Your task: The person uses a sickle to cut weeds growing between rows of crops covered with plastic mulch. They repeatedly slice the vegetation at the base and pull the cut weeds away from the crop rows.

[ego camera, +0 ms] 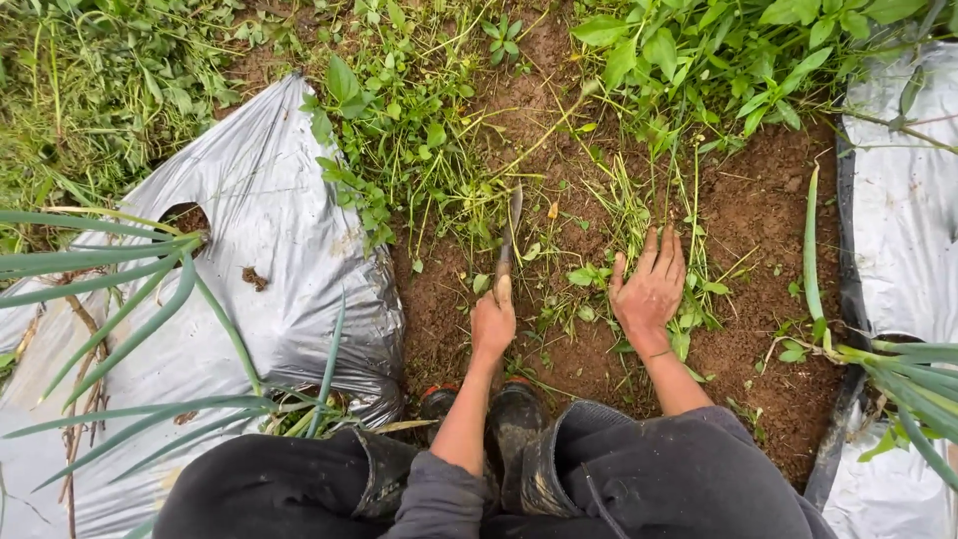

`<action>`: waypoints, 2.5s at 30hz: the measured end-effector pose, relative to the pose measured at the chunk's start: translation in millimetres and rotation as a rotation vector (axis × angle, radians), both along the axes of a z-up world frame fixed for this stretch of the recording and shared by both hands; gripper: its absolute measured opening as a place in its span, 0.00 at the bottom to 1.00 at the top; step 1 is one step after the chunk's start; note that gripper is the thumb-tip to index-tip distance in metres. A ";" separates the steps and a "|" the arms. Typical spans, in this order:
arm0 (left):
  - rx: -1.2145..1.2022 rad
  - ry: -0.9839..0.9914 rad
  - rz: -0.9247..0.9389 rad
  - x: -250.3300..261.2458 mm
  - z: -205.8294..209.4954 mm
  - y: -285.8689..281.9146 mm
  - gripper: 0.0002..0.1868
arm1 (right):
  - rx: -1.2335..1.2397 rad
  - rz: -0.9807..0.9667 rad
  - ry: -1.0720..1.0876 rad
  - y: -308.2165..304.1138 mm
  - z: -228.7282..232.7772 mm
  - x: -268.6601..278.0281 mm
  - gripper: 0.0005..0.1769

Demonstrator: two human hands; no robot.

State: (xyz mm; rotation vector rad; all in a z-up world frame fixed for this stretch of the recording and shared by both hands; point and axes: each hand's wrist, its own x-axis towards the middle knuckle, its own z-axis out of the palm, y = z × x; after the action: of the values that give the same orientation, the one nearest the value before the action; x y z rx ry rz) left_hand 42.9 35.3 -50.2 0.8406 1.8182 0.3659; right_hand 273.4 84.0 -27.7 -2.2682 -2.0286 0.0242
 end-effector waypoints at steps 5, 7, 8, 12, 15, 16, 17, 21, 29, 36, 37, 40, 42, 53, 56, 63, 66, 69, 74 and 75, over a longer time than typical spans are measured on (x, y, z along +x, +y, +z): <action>0.091 -0.081 0.008 18.6 -19.4 -47.0 0.42 | -0.007 0.015 -0.015 -7.5 18.7 -2.3 0.37; 0.068 -0.034 -0.028 29.8 8.5 -46.2 0.43 | 0.033 0.009 -0.026 2.6 10.7 2.8 0.37; 0.014 0.019 -0.054 32.1 22.5 -60.3 0.44 | 0.042 0.015 -0.030 -5.4 3.4 1.8 0.36; 0.122 -0.022 -0.043 24.6 11.4 3.9 0.45 | 0.019 0.017 -0.018 -1.9 2.8 3.8 0.36; 0.152 -0.025 -0.027 -5.1 -14.3 48.1 0.36 | 0.006 0.046 -0.039 -7.1 4.6 1.9 0.37; 0.199 -0.029 -0.047 -15.6 -36.0 56.9 0.38 | -0.001 0.036 -0.047 -7.6 6.9 0.3 0.36; 0.250 -0.031 -0.063 -27.5 -57.3 67.9 0.40 | -0.004 0.031 -0.054 -4.5 9.3 -2.4 0.35; 0.099 -0.006 -0.168 -7.0 141.4 21.4 0.30 | 0.064 0.021 -0.003 2.0 7.7 -3.3 0.34; 0.009 -0.208 0.038 -4.5 -14.0 -84.0 0.37 | 0.071 0.050 -0.040 -4.5 1.8 -1.0 0.35; -0.009 -0.556 0.148 13.3 22.8 -56.1 0.36 | 0.072 0.048 -0.031 -6.9 8.5 -4.0 0.34; -0.059 -0.705 0.191 10.0 43.1 -49.5 0.36 | 0.068 0.042 -0.036 -7.9 5.8 -3.6 0.34; -0.081 -0.854 0.200 6.7 46.4 -45.7 0.36 | 0.040 0.019 -0.047 -7.0 6.0 -3.6 0.34; -0.058 -0.854 0.177 5.0 45.4 -38.5 0.37 | 0.008 0.007 -0.051 -7.9 6.8 -3.1 0.35; 0.039 -0.143 -0.107 -24.4 8.6 10.3 0.45 | -0.005 0.011 -0.040 -5.3 4.4 -0.9 0.35; -0.033 -0.106 -0.113 -23.3 1.1 -69.5 0.41 | 0.008 0.007 -0.032 -5.7 1.5 -0.9 0.35; -0.172 -0.044 -0.138 18.2 0.5 -36.6 0.44 | -0.032 0.020 -0.043 -9.8 -0.6 0.8 0.35; 0.015 -0.143 -0.089 20.0 -45.8 7.0 0.39 | -0.026 0.018 -0.065 -5.7 3.5 -3.0 0.35; 0.058 -0.139 -0.174 4.6 -22.3 4.2 0.46 | -0.001 0.026 -0.065 -7.1 1.0 -1.4 0.34; -0.134 -0.129 -0.185 -18.7 6.4 -63.2 0.46 | 0.028 0.024 -0.056 -5.1 -7.1 2.9 0.34; -0.152 -0.128 -0.176 -17.1 17.9 -57.9 0.46 | 0.010 0.032 -0.052 -11.1 -3.5 2.5 0.34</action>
State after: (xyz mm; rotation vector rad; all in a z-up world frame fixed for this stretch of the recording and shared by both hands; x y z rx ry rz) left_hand 25.8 -22.6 -32.3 0.8443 1.6178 0.1623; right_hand 275.9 72.9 -31.2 -2.2535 -2.0850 -0.0428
